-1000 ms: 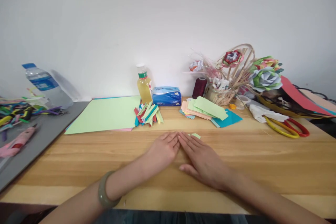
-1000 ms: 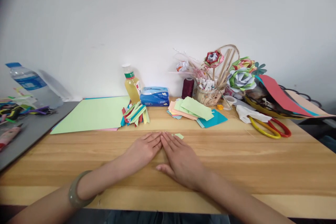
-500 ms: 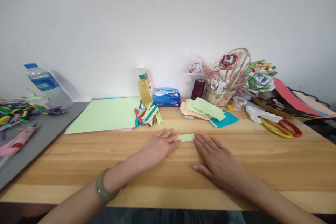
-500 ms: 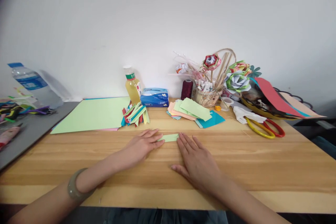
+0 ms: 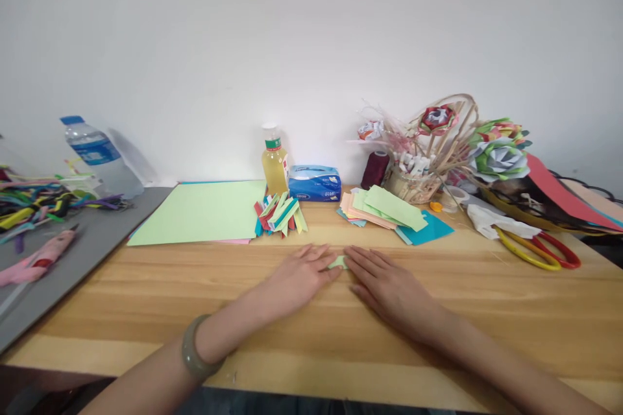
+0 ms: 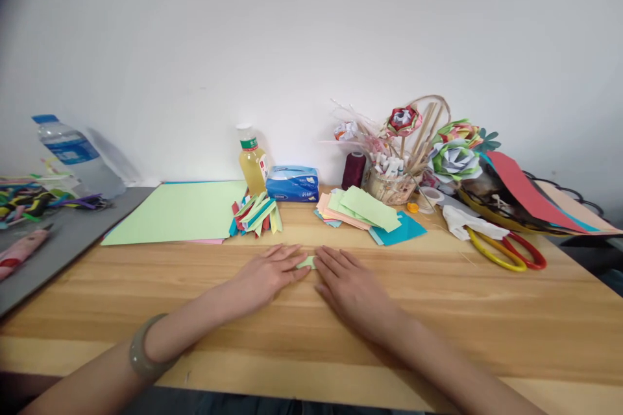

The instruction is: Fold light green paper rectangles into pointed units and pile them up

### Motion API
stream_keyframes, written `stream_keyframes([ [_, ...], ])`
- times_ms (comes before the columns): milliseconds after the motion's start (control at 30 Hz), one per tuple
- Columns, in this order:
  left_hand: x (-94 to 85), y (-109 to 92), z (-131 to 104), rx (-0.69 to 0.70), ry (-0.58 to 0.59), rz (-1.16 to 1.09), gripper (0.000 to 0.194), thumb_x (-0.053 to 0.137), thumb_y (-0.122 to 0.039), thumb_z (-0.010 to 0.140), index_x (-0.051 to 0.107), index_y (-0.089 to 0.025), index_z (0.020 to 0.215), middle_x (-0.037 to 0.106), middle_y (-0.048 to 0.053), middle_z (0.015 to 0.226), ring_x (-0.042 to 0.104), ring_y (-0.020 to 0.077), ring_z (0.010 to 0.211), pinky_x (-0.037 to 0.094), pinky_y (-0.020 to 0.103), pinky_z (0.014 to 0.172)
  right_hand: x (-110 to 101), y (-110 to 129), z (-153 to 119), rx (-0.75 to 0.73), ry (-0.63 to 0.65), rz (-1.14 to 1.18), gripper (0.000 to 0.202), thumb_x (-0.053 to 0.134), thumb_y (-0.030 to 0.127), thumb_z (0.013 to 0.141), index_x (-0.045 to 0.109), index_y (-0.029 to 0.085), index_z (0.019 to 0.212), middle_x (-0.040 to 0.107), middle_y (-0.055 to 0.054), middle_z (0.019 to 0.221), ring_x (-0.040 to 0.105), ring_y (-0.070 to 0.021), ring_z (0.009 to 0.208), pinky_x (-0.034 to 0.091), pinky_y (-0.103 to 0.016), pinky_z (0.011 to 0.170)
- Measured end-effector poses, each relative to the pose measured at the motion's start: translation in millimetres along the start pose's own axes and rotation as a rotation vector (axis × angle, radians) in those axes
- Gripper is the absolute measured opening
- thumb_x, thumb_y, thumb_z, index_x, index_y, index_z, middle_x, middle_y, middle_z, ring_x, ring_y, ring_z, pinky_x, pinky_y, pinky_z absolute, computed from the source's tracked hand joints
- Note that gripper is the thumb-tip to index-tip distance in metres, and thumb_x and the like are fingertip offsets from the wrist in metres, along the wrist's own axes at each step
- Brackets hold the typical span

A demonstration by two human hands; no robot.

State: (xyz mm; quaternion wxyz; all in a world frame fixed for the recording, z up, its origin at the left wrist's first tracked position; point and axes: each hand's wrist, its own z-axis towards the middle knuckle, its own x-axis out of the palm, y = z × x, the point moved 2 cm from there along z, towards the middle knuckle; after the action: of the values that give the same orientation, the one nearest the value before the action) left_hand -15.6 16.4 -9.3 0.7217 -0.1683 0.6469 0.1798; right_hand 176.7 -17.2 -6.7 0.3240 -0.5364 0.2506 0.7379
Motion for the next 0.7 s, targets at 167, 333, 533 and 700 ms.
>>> stream_keyframes([
  [167, -4.4, 2.8, -1.2, 0.003, 0.02, -0.021, 0.035, 0.04, -0.018, 0.093, 0.046, -0.023, 0.127, 0.045, 0.004, 0.137, 0.035, 0.023, 0.129, 0.028, 0.04, 0.105, -0.5, -8.2, -11.0, 0.05, 0.073, -0.053, 0.046, 0.043, 0.034, 0.091, 0.047, 0.01, 0.13, 0.046, -0.015, 0.135, 0.044, -0.0261, 0.123, 0.04, -0.048, 0.1],
  [333, -4.6, 1.3, 3.1, -0.015, -0.043, -0.048, 0.033, 0.044, -0.015, 0.089, 0.05, -0.02, 0.121, 0.054, 0.004, 0.127, 0.039, 0.023, 0.126, 0.028, 0.042, 0.105, -4.3, -17.3, -23.0, 0.081, 0.05, -0.106, 0.047, 0.043, 0.038, 0.09, 0.049, 0.013, 0.129, 0.048, -0.013, 0.134, 0.045, -0.0274, 0.123, 0.042, -0.049, 0.097],
  [533, 2.8, -2.3, 18.3, 0.001, -0.187, 0.086, 0.02, 0.042, -0.016, 0.092, 0.063, -0.015, 0.091, 0.067, 0.006, 0.097, 0.042, 0.0239, 0.124, 0.025, 0.046, 0.106, -6.1, -19.8, -12.2, -0.001, -0.047, -0.146, 0.03, 0.041, 0.027, 0.093, 0.061, 0.012, 0.109, 0.064, -0.014, 0.113, 0.058, -0.0255, 0.105, 0.048, -0.042, 0.089],
  [700, -1.8, -4.0, 25.2, 0.055, -0.282, 0.168, 0.021, 0.045, -0.015, 0.09, 0.063, -0.013, 0.08, 0.066, 0.005, 0.085, 0.051, 0.0223, 0.111, 0.034, 0.04, 0.1, -11.8, -17.4, 4.1, -0.06, 0.016, -0.149, 0.019, 0.044, 0.018, 0.09, 0.06, 0.013, 0.098, 0.063, -0.012, 0.094, 0.058, -0.0242, 0.088, 0.049, -0.039, 0.075],
])
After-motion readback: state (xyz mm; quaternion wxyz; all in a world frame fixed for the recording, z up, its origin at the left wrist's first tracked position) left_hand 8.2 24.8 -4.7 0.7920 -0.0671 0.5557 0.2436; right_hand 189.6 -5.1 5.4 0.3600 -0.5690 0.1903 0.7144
